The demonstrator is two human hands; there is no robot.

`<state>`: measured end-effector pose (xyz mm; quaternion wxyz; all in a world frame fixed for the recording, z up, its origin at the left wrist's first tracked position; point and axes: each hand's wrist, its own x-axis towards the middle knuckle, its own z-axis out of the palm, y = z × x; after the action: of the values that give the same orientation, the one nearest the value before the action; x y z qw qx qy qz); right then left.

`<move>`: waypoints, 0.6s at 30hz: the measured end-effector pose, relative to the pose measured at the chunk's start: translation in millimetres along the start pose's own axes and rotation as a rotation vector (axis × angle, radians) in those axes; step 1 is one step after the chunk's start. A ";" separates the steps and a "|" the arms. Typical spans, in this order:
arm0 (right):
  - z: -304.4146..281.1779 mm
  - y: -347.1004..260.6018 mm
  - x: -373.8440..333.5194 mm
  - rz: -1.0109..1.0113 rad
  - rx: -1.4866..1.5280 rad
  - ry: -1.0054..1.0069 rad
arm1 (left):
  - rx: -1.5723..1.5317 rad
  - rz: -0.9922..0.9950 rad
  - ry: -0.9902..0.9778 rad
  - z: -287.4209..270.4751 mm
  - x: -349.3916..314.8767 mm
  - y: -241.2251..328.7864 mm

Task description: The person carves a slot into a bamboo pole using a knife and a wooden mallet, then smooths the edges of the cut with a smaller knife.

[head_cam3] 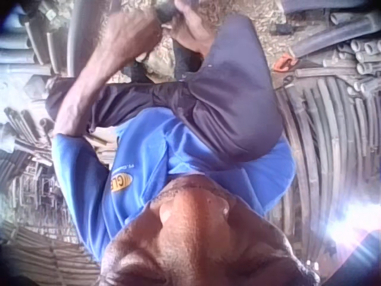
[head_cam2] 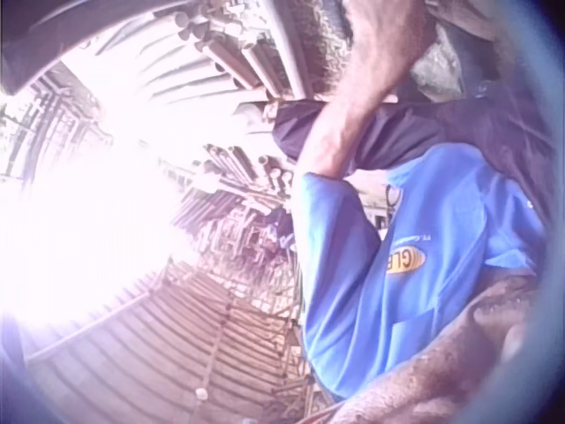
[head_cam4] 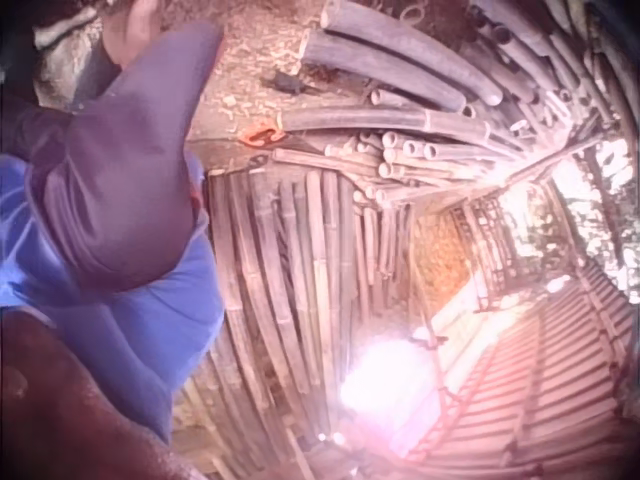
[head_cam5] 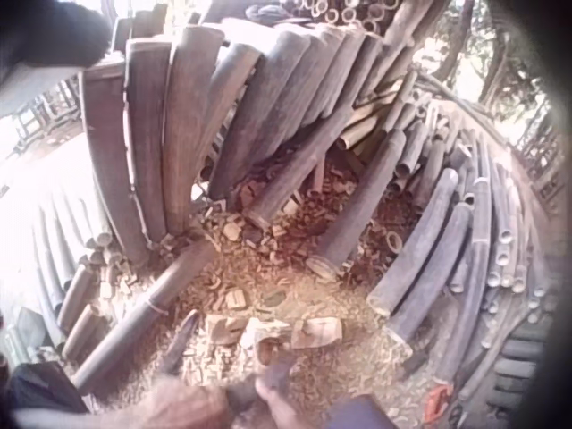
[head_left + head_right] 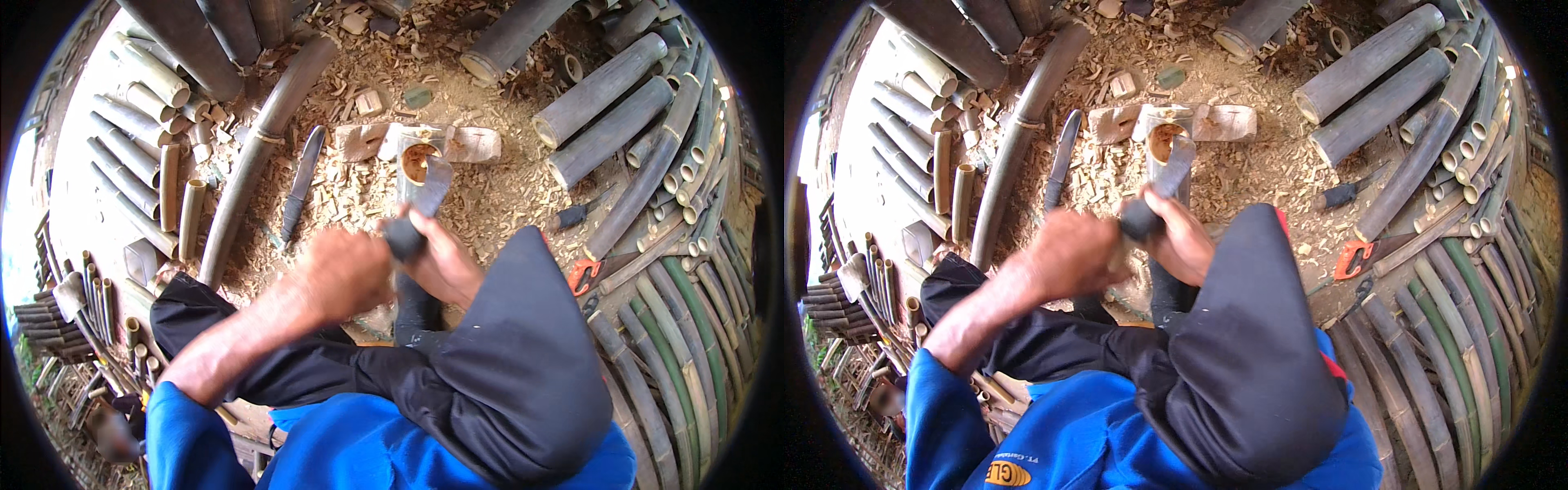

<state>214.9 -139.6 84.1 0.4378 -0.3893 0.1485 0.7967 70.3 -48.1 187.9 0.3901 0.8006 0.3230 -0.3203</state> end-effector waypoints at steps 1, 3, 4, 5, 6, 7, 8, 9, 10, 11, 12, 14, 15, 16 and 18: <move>-10.1 -1.9 -10.8 -0.035 -0.185 -0.041 | -0.015 0.175 -0.028 3.7 -6.3 4.4; -37.8 -11.7 -20.2 -0.198 -0.493 -0.061 | 0.035 0.440 0.235 13.6 3.6 20.1; -45.6 -30.3 -25.0 -0.139 -0.608 0.002 | 0.113 0.494 0.533 21.9 15.6 32.3; -54.6 -45.2 -28.1 -0.145 -0.694 0.080 | 0.047 0.598 0.575 20.0 38.8 40.3; -58.3 -57.1 -27.7 -0.211 -0.781 0.147 | -0.020 0.702 0.618 12.8 66.1 44.4; -61.6 -70.8 -26.0 -0.293 -0.882 0.228 | 0.035 0.657 0.586 11.4 90.9 49.4; -67.4 -84.0 -25.9 -0.368 -0.987 0.318 | 0.082 0.627 0.548 14.7 120.7 53.4; -68.8 -94.1 -22.9 -0.438 -1.105 0.390 | 0.081 0.603 0.540 16.0 145.3 48.2; -67.2 -104.0 -17.6 -0.499 -1.235 0.434 | 0.079 0.578 0.531 19.4 166.2 41.8; -73.0 -116.4 -12.5 -0.558 -1.355 0.469 | 0.081 0.579 0.514 16.9 174.5 43.2; -69.2 -127.5 -11.3 -0.609 -1.498 0.508 | -0.089 0.586 0.524 7.7 174.2 43.9; -51.8 -148.1 -7.4 -0.671 -1.823 0.499 | -0.366 0.588 0.545 -5.6 177.1 44.3; -40.2 -158.6 -2.0 -0.676 -2.006 0.438 | -0.415 0.609 0.697 -2.6 175.6 41.2; -26.5 -168.6 1.2 -0.701 -2.165 0.369 | -0.457 0.629 0.864 -4.6 174.1 35.0; -8.5 -183.9 22.4 -0.723 -2.478 0.106 | -0.545 0.530 0.908 -9.5 171.9 22.9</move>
<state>361.6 -26.2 80.9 -0.0297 -0.5823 -0.7812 0.2232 191.1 -5.5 70.7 0.4712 0.7817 0.3175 0.2573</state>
